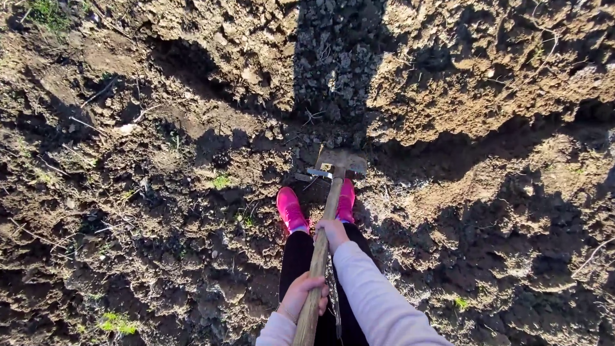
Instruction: Digging and turning over soil in a garden using a shovel
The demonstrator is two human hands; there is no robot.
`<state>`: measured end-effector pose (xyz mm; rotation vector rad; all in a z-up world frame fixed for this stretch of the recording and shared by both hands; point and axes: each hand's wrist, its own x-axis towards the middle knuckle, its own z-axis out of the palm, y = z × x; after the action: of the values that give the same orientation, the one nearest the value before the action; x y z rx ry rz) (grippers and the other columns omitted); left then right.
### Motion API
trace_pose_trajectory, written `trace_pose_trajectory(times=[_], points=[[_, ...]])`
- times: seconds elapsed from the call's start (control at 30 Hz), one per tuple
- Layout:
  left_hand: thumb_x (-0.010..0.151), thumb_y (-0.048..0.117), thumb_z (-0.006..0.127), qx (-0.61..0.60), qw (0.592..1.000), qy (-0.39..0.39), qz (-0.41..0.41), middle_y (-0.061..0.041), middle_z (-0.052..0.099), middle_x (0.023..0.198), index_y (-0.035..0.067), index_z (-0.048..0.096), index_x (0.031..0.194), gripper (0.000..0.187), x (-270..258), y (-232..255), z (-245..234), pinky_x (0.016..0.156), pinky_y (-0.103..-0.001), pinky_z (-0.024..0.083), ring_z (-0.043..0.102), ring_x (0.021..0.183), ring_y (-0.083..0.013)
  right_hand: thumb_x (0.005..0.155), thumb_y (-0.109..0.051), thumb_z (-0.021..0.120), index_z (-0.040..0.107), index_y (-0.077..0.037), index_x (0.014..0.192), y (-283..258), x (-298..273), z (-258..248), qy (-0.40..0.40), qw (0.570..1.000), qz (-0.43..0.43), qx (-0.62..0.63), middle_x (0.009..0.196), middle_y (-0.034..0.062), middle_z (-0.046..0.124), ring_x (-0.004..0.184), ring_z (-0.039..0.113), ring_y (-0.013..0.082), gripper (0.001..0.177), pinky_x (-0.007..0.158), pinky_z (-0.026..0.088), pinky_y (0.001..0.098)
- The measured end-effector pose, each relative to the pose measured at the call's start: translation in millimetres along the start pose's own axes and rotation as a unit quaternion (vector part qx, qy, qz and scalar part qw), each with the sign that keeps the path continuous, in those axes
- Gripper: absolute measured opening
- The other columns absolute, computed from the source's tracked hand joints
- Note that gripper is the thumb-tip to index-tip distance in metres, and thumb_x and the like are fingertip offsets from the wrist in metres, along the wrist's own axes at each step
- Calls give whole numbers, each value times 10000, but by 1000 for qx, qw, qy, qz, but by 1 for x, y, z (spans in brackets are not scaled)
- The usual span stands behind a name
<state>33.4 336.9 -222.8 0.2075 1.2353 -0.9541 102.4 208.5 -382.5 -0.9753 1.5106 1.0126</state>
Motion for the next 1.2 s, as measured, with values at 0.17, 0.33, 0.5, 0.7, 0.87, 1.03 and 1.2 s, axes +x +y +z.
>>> trace_pose_trajectory(times=[0.17, 0.33, 0.5, 0.7, 0.87, 1.03, 1.2], points=[[941, 57, 661, 39, 999, 8, 5, -192, 568, 703, 40, 400, 1039, 279, 71, 40, -5, 333, -399, 512, 571, 431, -281, 748, -16, 600, 569, 28, 685, -36, 56, 11, -4, 1000, -16, -5, 512, 210, 534, 403, 516, 321, 84, 395, 459, 427], [938, 32, 657, 28, 1000, 6, -2, -188, 566, 673, 49, 380, 1057, 302, 78, 47, -5, 317, -398, 504, 573, 409, -284, 772, -3, 591, 545, -15, 678, -42, 47, 13, -10, 1000, -10, 2, 515, 189, 529, 410, 509, 296, 105, 417, 452, 399], [941, 39, 676, 30, 1000, -7, 8, -189, 609, 713, 52, 381, 1047, 314, 76, 50, -8, 341, -385, 534, 607, 437, -277, 779, -79, 607, 551, -10, 616, -51, 30, 22, -10, 999, -27, -15, 510, 177, 539, 426, 505, 291, 185, 452, 442, 391], [943, 73, 666, 48, 998, -17, 25, -164, 586, 713, 53, 419, 1020, 259, 56, 52, 0, 334, -353, 505, 577, 434, -241, 789, -69, 606, 538, -8, 628, -51, 17, 29, -4, 999, -37, -15, 511, 174, 521, 432, 496, 289, 185, 459, 444, 400], [942, 70, 654, 49, 998, -7, 27, -165, 595, 716, 56, 417, 1046, 259, 32, 54, 9, 333, -341, 501, 581, 435, -239, 800, -44, 595, 524, -16, 681, -46, 7, 33, -20, 999, -38, 1, 514, 159, 510, 422, 498, 267, 142, 455, 452, 379], [934, 78, 664, 32, 999, -11, 32, -177, 577, 727, 56, 412, 1026, 269, 7, 49, 14, 328, -357, 499, 580, 431, -260, 793, 16, 608, 488, -3, 773, -48, -19, 42, -13, 998, -56, 19, 520, 159, 479, 404, 520, 280, 123, 397, 465, 401], [934, 99, 661, 6, 998, -28, 49, -179, 574, 740, 58, 405, 998, 266, -16, 44, 23, 327, -353, 476, 573, 444, -257, 786, 42, 617, 395, 5, 1090, -59, -54, 53, 21, 997, -65, -28, 676, 174, 510, 459, 556, 296, 378, 415, 492, 442]])
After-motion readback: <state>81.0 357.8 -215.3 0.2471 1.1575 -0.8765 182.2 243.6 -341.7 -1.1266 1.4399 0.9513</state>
